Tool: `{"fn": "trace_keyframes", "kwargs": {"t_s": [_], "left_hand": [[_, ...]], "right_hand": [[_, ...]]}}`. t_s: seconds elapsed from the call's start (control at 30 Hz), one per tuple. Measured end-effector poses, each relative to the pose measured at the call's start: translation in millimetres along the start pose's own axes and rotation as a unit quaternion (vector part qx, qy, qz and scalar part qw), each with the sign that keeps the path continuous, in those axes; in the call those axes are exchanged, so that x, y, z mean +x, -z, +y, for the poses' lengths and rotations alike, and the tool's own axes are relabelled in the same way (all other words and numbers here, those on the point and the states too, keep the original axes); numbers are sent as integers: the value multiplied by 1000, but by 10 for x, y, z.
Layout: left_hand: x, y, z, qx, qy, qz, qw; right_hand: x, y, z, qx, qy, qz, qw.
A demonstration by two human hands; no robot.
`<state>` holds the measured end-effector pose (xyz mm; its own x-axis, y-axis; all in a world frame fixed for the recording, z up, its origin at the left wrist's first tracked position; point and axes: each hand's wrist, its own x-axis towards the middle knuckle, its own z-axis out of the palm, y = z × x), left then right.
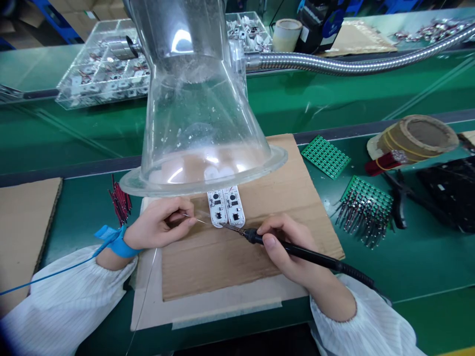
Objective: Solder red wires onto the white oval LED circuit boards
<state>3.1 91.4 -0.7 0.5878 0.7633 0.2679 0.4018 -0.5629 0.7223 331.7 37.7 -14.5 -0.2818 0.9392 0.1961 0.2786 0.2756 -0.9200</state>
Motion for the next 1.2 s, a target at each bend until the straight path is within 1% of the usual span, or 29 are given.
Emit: {"fn": "trace_keyframes", "kwargs": {"t_s": [0.1,0.27,0.33,0.4,0.47,0.6,0.73,0.8,0.87,0.97,1.03,1.1,1.13,1.2], "left_hand": [[-2,-3,0,-5,-4,3,1000],[0,0,2,3,-6,-1,1000],[3,-2,3,9,-4,-3,1000],[6,-4,5,9,-4,-1,1000],[8,-4,8,7,-3,-1,1000],[3,21,20,2,4,-3,1000],[-12,26,20,-8,28,-16,999],[-12,3,11,-13,50,-20,998],[-7,-15,3,3,78,-19,997],[-18,31,17,81,134,2,988],[-69,120,54,140,186,28,972],[-167,215,107,173,252,63,950],[-229,247,131,180,285,72,939],[-366,256,152,172,338,78,922]], "right_hand": [[2,-5,-3,20,0,10,1000],[58,-12,-46,-18,7,-24,1000],[65,-11,-52,-29,11,-30,999],[53,-12,-42,-19,6,-28,999],[39,-19,-21,15,2,-5,1000],[69,-68,9,93,25,85,992],[132,-123,21,81,45,144,985],[152,-101,38,59,41,171,983],[168,-6,64,26,28,189,981],[190,283,119,-87,16,207,974],[186,519,161,-193,30,211,958],[150,711,204,-286,48,194,937],[121,772,224,-317,49,177,930],[47,809,255,-351,33,139,925]]}}
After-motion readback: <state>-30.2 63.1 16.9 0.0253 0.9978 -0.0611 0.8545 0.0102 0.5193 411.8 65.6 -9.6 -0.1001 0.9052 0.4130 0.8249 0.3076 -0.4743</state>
